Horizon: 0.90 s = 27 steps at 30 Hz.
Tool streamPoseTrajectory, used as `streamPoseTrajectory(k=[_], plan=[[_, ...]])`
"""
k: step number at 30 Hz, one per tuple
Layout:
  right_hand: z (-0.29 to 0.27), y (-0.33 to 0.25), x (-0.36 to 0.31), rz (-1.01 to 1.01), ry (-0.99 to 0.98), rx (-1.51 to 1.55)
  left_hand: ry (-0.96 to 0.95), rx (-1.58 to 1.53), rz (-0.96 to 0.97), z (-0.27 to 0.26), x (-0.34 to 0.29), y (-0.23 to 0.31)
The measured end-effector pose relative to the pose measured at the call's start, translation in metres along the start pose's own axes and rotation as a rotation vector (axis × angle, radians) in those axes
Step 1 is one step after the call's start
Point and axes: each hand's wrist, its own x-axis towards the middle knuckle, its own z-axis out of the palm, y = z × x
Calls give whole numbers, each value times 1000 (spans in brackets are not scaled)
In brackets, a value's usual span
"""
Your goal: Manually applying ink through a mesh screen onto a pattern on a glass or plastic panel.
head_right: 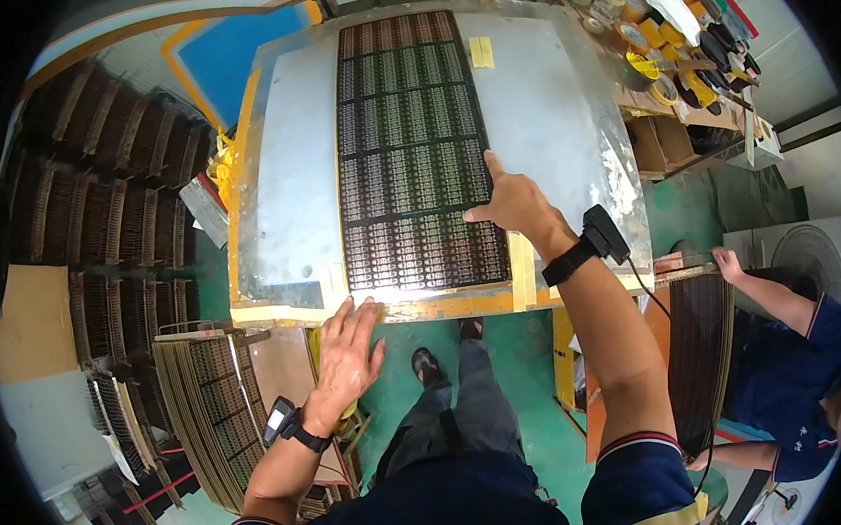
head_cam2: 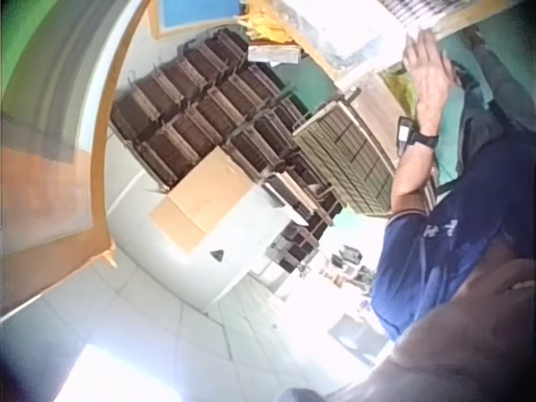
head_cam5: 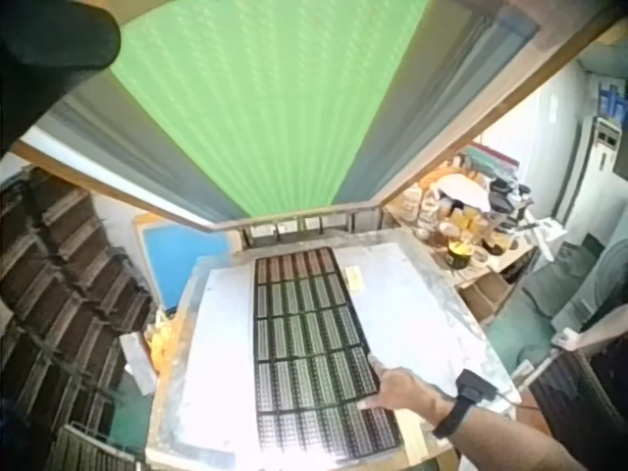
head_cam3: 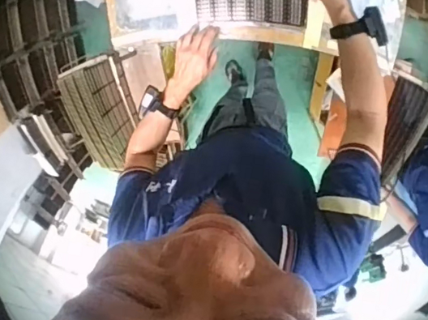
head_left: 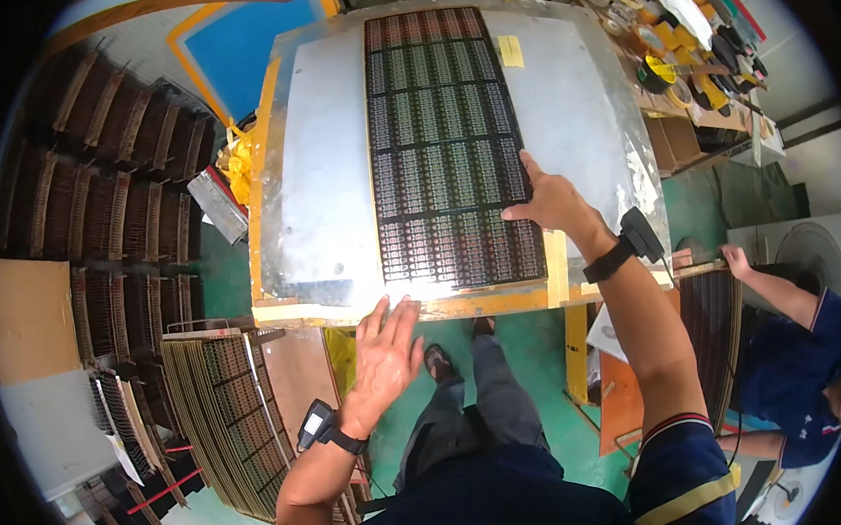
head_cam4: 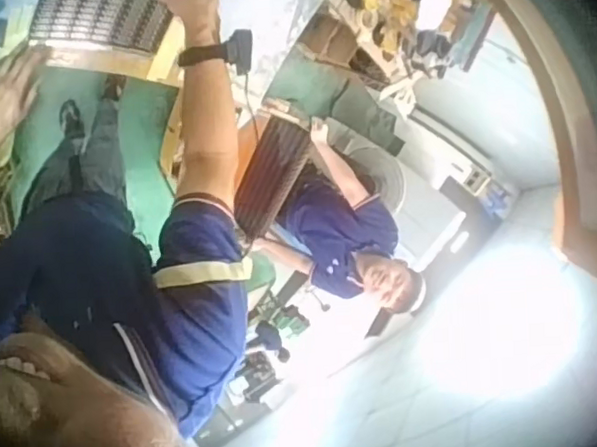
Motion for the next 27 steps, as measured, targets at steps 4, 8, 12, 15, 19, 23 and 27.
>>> streamPoseTrajectory(k=[4,8,12,15,19,23,27], plan=[[4,10,-1,-102,119,-85,-3,-5,-1,-2,3,1],[7,11,-1,-102,132,-86,3,-21,-17,-4,3,-2],[-28,6,40,-92,56,-279,-24,-19,-39,-9,2,-1],[-55,24,110,-196,265,-362,-11,-178,-120,-3,4,-5],[-55,43,181,-356,406,-455,1,-110,-165,4,-1,-15],[-50,40,204,-355,342,-477,18,-132,-225,0,1,-17],[-50,19,204,-329,306,-506,8,-115,-250,1,-7,-18]])
